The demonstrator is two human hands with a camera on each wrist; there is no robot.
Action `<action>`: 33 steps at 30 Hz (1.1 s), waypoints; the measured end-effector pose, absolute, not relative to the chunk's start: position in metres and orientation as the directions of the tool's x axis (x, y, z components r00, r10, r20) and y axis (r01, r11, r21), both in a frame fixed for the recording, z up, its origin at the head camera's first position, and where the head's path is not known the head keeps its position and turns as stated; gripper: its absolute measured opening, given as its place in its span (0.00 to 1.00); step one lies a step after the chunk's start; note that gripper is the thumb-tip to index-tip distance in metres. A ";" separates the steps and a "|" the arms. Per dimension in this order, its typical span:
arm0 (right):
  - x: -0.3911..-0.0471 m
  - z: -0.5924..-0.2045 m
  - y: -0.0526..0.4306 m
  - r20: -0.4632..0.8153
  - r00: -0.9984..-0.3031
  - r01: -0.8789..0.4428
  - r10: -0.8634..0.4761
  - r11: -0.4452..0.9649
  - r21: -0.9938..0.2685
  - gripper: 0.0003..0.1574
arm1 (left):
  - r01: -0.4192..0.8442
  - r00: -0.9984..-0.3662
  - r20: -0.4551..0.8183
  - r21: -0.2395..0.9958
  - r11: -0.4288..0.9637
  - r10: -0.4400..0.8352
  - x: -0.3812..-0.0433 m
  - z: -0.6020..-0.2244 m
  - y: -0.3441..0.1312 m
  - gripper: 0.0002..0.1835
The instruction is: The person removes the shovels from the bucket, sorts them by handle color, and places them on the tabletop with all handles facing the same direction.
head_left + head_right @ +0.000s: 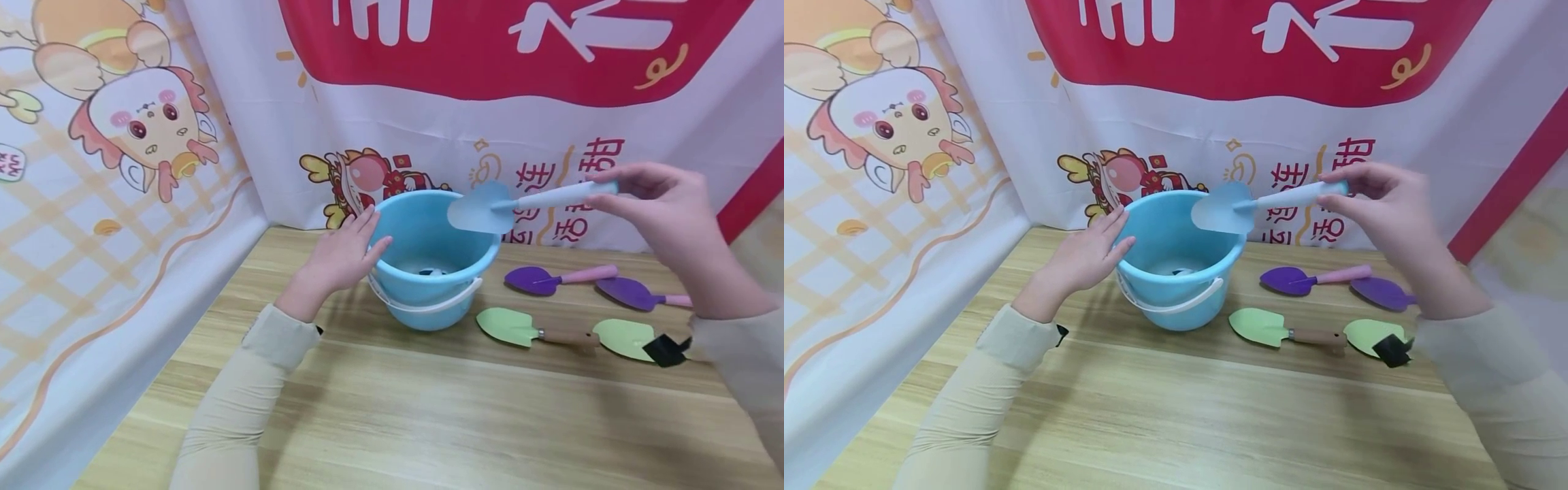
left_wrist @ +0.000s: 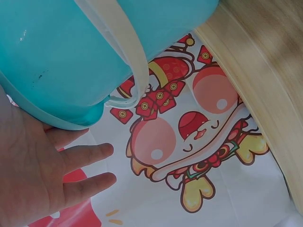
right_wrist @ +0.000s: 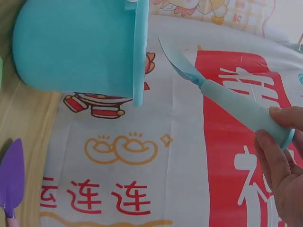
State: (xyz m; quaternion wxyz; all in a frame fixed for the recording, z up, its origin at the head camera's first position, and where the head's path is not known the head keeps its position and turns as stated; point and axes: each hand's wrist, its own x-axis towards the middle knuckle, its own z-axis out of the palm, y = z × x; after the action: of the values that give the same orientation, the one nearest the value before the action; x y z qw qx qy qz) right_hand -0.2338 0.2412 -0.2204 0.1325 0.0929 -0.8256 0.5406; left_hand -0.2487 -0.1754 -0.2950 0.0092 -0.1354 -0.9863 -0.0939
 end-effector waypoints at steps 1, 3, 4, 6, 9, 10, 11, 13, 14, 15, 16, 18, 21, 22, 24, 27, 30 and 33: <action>-0.233 -0.222 0.245 0.311 -0.950 -0.287 0.001 0.385 -0.877 0.23 | 0.268 -0.963 0.043 0.181 0.946 0.265 -0.249 -0.295 -0.175 0.42; -0.231 -0.224 0.251 0.306 -0.952 -0.275 0.026 0.371 -0.887 0.24 | 0.269 -0.963 0.044 0.180 0.946 0.266 -0.249 -0.295 -0.175 0.42; -0.230 -0.225 0.255 0.307 -0.951 -0.273 0.035 0.368 -0.889 0.24 | 0.270 -0.963 0.045 0.179 0.946 0.266 -0.250 -0.295 -0.175 0.41; -0.228 -0.228 0.261 0.314 -0.948 -0.276 0.051 0.362 -0.890 0.25 | 0.271 -0.963 0.047 0.175 0.947 0.267 -0.250 -0.295 -0.175 0.41; -0.225 -0.232 0.272 0.319 -0.944 -0.270 0.079 0.366 -0.890 0.26 | 0.269 -0.963 0.049 0.173 0.947 0.264 -0.250 -0.294 -0.175 0.41; -0.224 -0.234 0.275 0.326 -0.942 -0.274 0.085 0.367 -0.889 0.26 | 0.268 -0.963 0.050 0.173 0.948 0.263 -0.250 -0.294 -0.175 0.42; -0.224 -0.235 0.279 0.328 -0.940 -0.274 0.095 0.363 -0.891 0.26 | 0.267 -0.964 0.051 0.174 0.948 0.263 -0.250 -0.294 -0.175 0.42; -0.223 -0.238 0.286 0.317 -0.941 -0.259 0.118 0.350 -0.900 0.25 | 0.266 -0.964 0.051 0.173 0.948 0.261 -0.250 -0.293 -0.175 0.42; -0.222 -0.239 0.290 0.309 -0.942 -0.249 0.129 0.345 -0.905 0.24 | 0.265 -0.964 0.050 0.172 0.949 0.261 -0.250 -0.293 -0.175 0.42; -0.222 -0.241 0.293 0.298 -0.944 -0.236 0.140 0.341 -0.910 0.23 | 0.264 -0.965 0.049 0.172 0.949 0.259 -0.250 -0.293 -0.175 0.42; -0.222 -0.243 0.297 0.286 -0.946 -0.224 0.150 0.332 -0.916 0.22 | 0.263 -0.965 0.048 0.171 0.950 0.259 -0.250 -0.293 -0.175 0.42; -0.220 -0.248 0.303 0.260 -0.952 -0.196 0.162 0.330 -0.923 0.19 | 0.260 -0.966 0.044 0.171 0.950 0.257 -0.250 -0.293 -0.176 0.42; -0.219 -0.258 0.312 0.253 -0.957 -0.220 0.142 0.215 -0.952 0.14 | 0.259 -0.966 0.041 0.171 0.951 0.255 -0.249 -0.293 -0.176 0.42; -0.219 -0.262 0.315 0.260 -0.957 -0.239 0.129 0.160 -0.958 0.13 | 0.259 -0.966 0.040 0.170 0.951 0.256 -0.249 -0.293 -0.176 0.42; -0.218 -0.269 0.320 0.275 -0.956 -0.272 0.100 0.036 -0.962 0.13 | 0.259 -0.966 0.040 0.171 0.951 0.256 -0.250 -0.294 -0.176 0.42; -0.219 -0.279 0.326 0.301 -0.953 -0.303 0.038 -0.177 -0.936 0.16 | 0.260 -0.965 0.044 0.170 0.950 0.257 -0.250 -0.294 -0.176 0.42; -0.220 -0.289 0.334 0.304 -0.952 -0.276 -0.033 -0.334 -0.901 0.18 | 0.263 -0.965 0.044 0.168 0.950 0.259 -0.250 -0.295 -0.176 0.42; -0.218 -0.301 0.342 0.229 -0.971 -0.184 -0.076 -0.377 -0.908 0.18 | 0.264 -0.965 0.040 0.167 0.950 0.261 -0.250 -0.295 -0.176 0.42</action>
State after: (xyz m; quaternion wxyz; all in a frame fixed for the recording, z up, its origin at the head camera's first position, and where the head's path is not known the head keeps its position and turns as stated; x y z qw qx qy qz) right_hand -0.2180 0.3423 -0.3008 0.0331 0.1167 -0.5573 0.8214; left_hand -0.2501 -0.1757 -0.2947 0.0088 -0.1329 -0.9874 -0.0858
